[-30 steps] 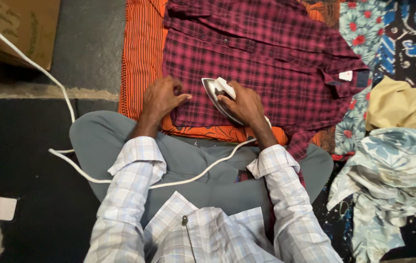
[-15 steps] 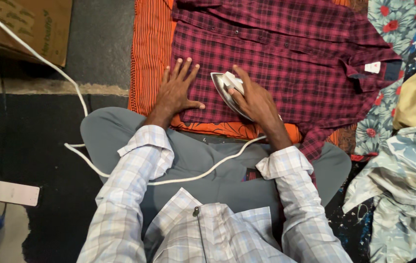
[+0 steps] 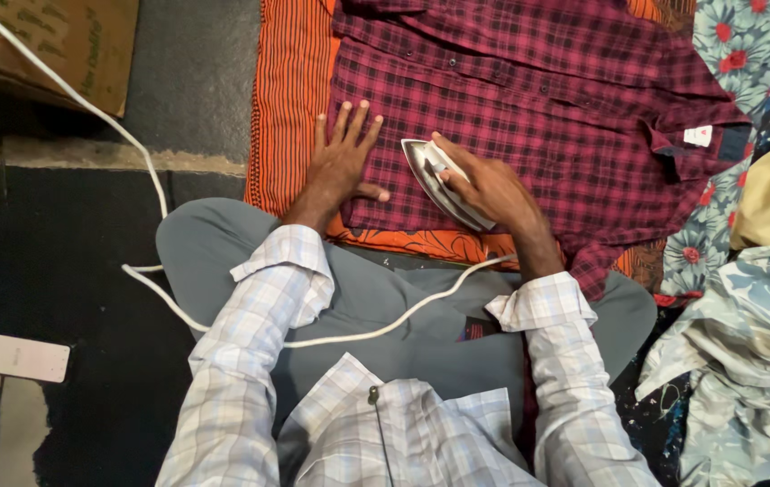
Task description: The person irons a red and black plaid shirt laid out on an orange patterned mat. They use a white electric iron to smooth the fabric, moving it across the body and sleeves while occasionally adjusting the shirt with their left hand.
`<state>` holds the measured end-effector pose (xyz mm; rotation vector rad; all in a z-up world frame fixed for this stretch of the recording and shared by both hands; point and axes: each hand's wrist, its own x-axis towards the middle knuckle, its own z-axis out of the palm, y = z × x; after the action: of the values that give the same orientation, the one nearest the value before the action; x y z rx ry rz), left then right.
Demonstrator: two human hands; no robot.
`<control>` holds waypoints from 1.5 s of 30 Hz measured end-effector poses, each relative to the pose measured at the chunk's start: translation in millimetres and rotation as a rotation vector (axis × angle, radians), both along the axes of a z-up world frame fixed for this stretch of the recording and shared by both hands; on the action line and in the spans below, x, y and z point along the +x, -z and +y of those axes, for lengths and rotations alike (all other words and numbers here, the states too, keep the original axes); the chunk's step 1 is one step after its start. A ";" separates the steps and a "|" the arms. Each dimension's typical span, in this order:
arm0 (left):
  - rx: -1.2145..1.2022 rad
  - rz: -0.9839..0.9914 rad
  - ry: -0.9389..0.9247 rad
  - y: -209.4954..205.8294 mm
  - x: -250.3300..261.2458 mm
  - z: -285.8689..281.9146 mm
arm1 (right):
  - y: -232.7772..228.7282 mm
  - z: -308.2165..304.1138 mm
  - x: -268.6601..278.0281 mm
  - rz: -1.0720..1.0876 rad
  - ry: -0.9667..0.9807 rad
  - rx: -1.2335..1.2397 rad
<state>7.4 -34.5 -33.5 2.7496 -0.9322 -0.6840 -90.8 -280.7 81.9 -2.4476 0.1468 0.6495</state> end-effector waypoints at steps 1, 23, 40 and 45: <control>-0.040 -0.003 -0.011 2.5 2.3 -2.4 | 0.5 -0.3 -0.4 -0.010 0.002 -0.001; 0.121 0.079 -0.171 14.9 23.3 0.8 | 32.5 34.2 52.9 -0.080 0.238 -0.058; -0.014 0.090 -0.395 2.5 31.6 17.6 | 24.1 36.2 12.2 -0.156 0.077 -0.017; 0.003 0.111 -0.402 -5.9 33.6 15.4 | 22.2 45.0 20.9 -0.280 0.064 0.010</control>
<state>41.0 -19.0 -27.6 2.7425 -0.3368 -0.7484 -69.9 -235.8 59.7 -2.4836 0.1085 0.2747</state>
